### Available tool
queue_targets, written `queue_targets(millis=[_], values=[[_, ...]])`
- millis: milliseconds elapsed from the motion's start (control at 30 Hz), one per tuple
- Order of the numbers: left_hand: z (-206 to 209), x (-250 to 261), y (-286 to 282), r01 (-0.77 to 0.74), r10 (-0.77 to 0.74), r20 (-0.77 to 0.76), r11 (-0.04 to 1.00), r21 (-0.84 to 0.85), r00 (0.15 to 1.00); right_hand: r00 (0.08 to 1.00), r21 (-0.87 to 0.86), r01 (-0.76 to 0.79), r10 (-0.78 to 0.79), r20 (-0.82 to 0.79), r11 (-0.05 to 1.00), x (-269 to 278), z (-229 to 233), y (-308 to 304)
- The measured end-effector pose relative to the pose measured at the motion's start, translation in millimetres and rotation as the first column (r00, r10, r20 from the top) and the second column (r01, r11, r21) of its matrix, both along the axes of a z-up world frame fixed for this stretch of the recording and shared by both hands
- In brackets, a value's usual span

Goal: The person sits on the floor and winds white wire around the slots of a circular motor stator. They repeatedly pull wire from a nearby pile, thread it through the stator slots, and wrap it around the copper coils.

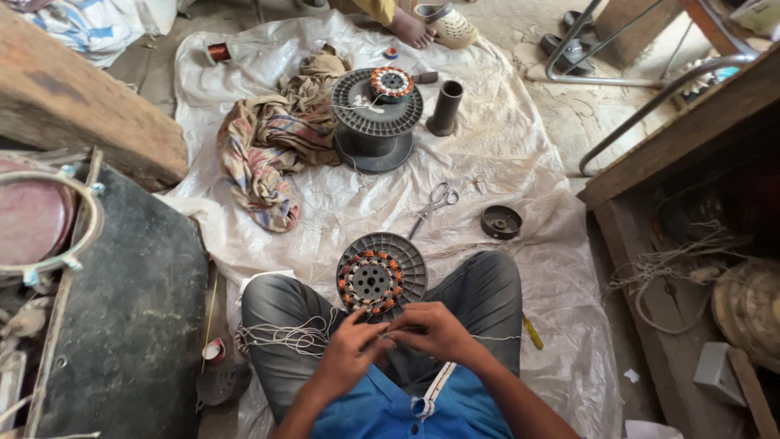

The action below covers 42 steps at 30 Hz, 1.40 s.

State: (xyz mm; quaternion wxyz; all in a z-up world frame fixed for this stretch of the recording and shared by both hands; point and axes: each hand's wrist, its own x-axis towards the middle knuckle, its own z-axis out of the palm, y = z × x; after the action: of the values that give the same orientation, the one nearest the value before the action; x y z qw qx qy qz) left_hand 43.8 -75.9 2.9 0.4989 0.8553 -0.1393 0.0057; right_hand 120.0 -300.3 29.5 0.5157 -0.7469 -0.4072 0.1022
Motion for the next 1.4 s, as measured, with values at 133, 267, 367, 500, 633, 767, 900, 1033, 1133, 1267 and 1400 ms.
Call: queue_targets(millis=[133, 267, 367, 500, 633, 767, 900, 1033, 1133, 1267, 1400], values=[[-7.9, -5.6, 53.7, -0.298, 0.205, -0.311, 0.910, -0.290, 0.928, 0.960, -0.144, 0.237, -0.254, -0.117, 0.961, 10.8, 1.4, -35.0], [4.2, -10.4, 100.8, -0.691, 0.687, -0.126, 0.723, 0.023, 0.715, 0.929, -0.092, 0.327, -0.338, -0.148, 0.940, 16.9, -5.2, -57.1], [12.0, -9.0, 87.3, -0.630, 0.447, 0.494, 0.716, 0.302, 0.746, 0.953, -0.066, 0.271, -0.277, -0.124, 0.960, 7.9, -4.9, -44.4], [1.5, -8.9, 25.1, -0.116, 0.079, 0.373, 0.990, 0.077, 0.924, 0.994, -0.021, 0.083, -0.084, -0.072, 0.996, -5.1, 2.2, -8.8], [-11.0, -9.6, 0.7, -0.037, 0.033, -0.044, 0.996, -0.087, 0.998, 0.998, 0.047, 0.031, -0.028, -0.047, 0.998, -6.5, 12.1, -1.8], [-9.3, -16.7, 19.0, -0.233, 0.153, -0.320, 0.945, -0.229, 0.935, 0.983, -0.069, 0.130, -0.138, -0.123, 0.989, -6.3, 14.5, -17.7], [-5.1, -19.1, 25.4, -0.186, 0.171, -0.181, 0.980, -0.067, 0.968, 0.975, -0.066, 0.124, -0.134, -0.176, 0.990, -10.3, 9.0, -24.7], [-3.7, -18.9, 19.1, -0.161, 0.081, -0.299, 0.954, -0.254, 0.951, 0.982, -0.087, 0.107, -0.119, -0.147, 0.990, -11.1, 4.0, -27.4], [-3.6, -19.0, 25.9, -0.240, 0.163, -0.285, 0.935, -0.260, 0.944, 0.980, -0.076, 0.122, -0.132, -0.147, 0.990, -4.5, 2.0, -34.4], [-11.3, -21.8, 42.1, -0.274, 0.222, -0.250, 0.942, -0.195, 0.942, 0.967, -0.113, 0.216, -0.229, -0.110, 0.970, 8.5, -1.8, -52.1], [-27.1, -31.4, 50.5, -0.249, 0.197, -0.242, 0.946, -0.208, 0.950, 0.969, -0.147, 0.202, -0.220, -0.116, 0.968, 7.7, -5.6, -61.6]])
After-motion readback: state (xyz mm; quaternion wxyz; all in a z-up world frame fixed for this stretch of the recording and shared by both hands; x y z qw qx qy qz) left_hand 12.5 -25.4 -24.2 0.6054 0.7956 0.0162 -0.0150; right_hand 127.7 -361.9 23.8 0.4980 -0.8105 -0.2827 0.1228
